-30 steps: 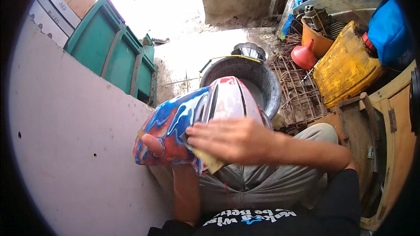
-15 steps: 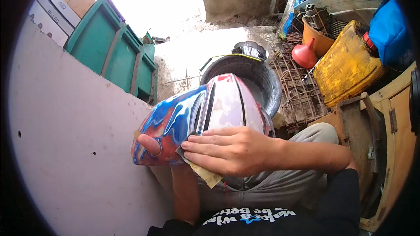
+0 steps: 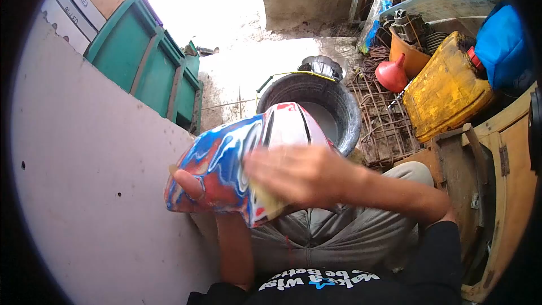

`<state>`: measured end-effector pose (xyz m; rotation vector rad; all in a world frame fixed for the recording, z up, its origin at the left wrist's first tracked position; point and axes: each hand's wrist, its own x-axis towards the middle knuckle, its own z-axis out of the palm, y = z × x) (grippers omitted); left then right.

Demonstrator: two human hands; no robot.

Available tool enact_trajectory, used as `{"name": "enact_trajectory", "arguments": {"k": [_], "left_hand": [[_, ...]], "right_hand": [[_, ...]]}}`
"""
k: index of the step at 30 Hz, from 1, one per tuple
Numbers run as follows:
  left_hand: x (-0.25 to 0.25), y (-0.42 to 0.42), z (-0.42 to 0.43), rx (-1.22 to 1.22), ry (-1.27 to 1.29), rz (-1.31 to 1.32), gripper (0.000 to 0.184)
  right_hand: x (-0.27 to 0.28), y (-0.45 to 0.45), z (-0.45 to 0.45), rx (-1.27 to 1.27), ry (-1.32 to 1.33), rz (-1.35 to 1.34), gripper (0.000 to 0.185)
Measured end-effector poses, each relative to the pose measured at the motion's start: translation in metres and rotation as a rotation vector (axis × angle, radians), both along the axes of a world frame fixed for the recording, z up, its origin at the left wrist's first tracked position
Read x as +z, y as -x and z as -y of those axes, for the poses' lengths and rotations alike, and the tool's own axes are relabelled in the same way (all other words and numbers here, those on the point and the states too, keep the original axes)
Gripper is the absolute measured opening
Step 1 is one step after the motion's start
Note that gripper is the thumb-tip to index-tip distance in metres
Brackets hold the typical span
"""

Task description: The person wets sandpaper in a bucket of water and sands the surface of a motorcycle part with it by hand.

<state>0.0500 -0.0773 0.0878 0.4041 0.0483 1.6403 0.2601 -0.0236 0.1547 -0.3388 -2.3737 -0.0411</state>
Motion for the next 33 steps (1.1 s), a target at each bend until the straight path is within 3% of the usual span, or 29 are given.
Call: {"name": "enact_trajectory", "arguments": {"k": [1, 2, 4, 6, 7, 10, 11, 14, 16, 18, 19, 22, 23, 24, 26, 27, 29, 31, 33], "left_hand": [[-0.001, 0.003, 0.000, 0.010, 0.008, 0.001, 0.115], [-0.001, 0.008, 0.001, 0.148, 0.096, -0.161, 0.114], [0.002, 0.001, 0.000, 0.413, 0.236, -0.340, 0.111], [0.005, 0.006, 0.002, 0.439, 0.228, -0.531, 0.111], [0.004, 0.003, 0.000, 0.413, 0.221, -0.493, 0.112], [0.005, -0.003, -0.002, 0.200, 0.061, -0.238, 0.113], [0.006, -0.002, 0.000, 0.103, -0.014, -0.134, 0.113], [-0.011, 0.009, -0.003, 0.216, -0.073, -0.261, 0.103], [-0.006, -0.002, -0.005, 0.074, -0.141, -0.051, 0.104], [0.007, -0.005, -0.003, 0.160, -0.076, -0.332, 0.104], [0.015, -0.011, -0.002, 0.160, -0.047, -0.294, 0.104], [0.018, -0.021, -0.001, 0.156, -0.050, -0.186, 0.104], [0.012, -0.011, -0.001, 0.145, -0.099, -0.170, 0.104], [0.020, -0.015, 0.001, 0.039, -0.141, -0.037, 0.105], [0.022, -0.016, 0.002, 0.058, -0.078, -0.099, 0.105], [0.024, -0.016, 0.003, 0.066, -0.047, -0.130, 0.105], [0.032, -0.034, 0.006, 0.130, 0.057, -0.079, 0.105], [0.019, -0.019, -0.001, 0.068, -0.099, -0.165, 0.103], [0.012, -0.016, 0.004, -0.241, -0.183, 0.274, 0.103]], "right_hand": [[0.002, 0.002, 0.007, 0.063, -0.017, -0.042, 0.027], [0.003, 0.004, 0.010, 0.125, -0.034, -0.088, 0.026], [-0.001, -0.003, -0.006, -0.022, -0.017, 0.012, 0.025], [-0.005, -0.003, -0.005, -0.089, 0.025, 0.074, 0.026], [-0.004, -0.004, -0.008, -0.120, 0.033, 0.109, 0.026], [0.001, 0.004, 0.018, 0.102, 0.019, -0.015, 0.029], [0.000, -0.003, 0.003, -0.009, 0.047, 0.043, 0.030], [-0.004, -0.010, -0.019, -0.182, 0.161, 0.145, 0.030], [-0.009, 0.001, 0.006, -0.068, 0.045, 0.053, 0.031], [-0.003, 0.002, 0.015, 0.059, 0.056, -0.010, 0.032], [-0.003, -0.005, -0.002, -0.098, 0.088, 0.087, 0.031], [-0.004, -0.009, -0.010, -0.195, 0.213, 0.154, 0.030], [-0.005, 0.002, 0.008, -0.076, 0.063, 0.038, 0.030], [-0.004, 0.001, 0.010, -0.031, 0.062, 0.026, 0.030], [-0.006, 0.002, 0.014, 0.058, 0.071, -0.016, 0.028], [-0.006, -0.004, -0.005, -0.080, 0.076, 0.030, 0.027], [-0.010, -0.003, -0.004, -0.123, 0.109, 0.043, 0.030], [-0.005, 0.003, 0.015, -0.030, 0.070, -0.008, 0.034], [-0.002, 0.008, 0.029, 0.166, 0.066, -0.068, 0.036]]}}
